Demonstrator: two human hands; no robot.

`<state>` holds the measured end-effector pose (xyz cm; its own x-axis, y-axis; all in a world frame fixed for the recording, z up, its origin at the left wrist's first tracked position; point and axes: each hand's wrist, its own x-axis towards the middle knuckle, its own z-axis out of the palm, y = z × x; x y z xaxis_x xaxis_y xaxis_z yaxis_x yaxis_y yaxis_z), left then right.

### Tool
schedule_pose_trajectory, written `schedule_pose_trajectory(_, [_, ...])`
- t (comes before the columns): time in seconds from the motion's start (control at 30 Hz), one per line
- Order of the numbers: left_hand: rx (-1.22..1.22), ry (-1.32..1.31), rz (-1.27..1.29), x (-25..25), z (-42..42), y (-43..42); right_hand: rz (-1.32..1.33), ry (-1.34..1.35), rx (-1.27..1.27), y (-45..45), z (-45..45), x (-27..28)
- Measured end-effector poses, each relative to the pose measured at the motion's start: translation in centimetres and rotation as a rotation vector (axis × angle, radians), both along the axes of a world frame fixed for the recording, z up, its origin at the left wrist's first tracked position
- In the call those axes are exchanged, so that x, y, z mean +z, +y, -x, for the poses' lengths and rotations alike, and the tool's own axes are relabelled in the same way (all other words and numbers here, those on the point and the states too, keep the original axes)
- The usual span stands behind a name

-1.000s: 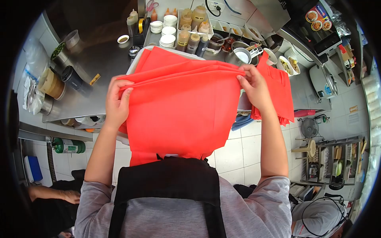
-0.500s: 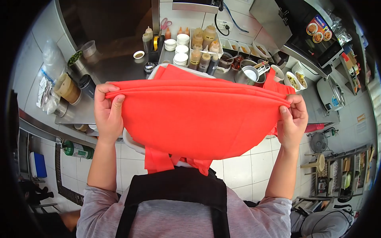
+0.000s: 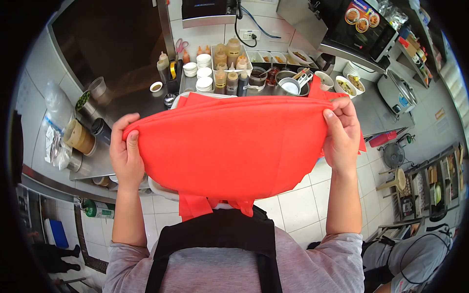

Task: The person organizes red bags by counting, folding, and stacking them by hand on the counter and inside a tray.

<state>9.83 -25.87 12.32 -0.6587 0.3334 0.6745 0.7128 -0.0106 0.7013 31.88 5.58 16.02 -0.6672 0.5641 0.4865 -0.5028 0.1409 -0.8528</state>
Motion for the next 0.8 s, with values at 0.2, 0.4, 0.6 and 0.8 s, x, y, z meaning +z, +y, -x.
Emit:
schedule_pose_trajectory(0.2, [0.037,0.051,0.068,-0.5,0.5,-0.2,-0.108,-0.003,-0.215,-0.3,1.1,-1.6])
schedule_pose_trajectory(0.4, [-0.054,-0.051,-0.043,0.9,-0.1,-0.1,-0.548,-0.049,-0.759,-3.5,2.6,-6.9])
schedule_pose_trajectory(0.6, [-0.134,0.031,-0.098,2.1,0.3,1.0,-0.252,0.056,-0.610,-3.1,1.9,-7.1])
schedule_pose_trajectory(0.8, [-0.225,-0.006,-0.084,5.4,1.8,4.7,0.381,-0.022,-0.132,-2.7,0.5,-7.5])
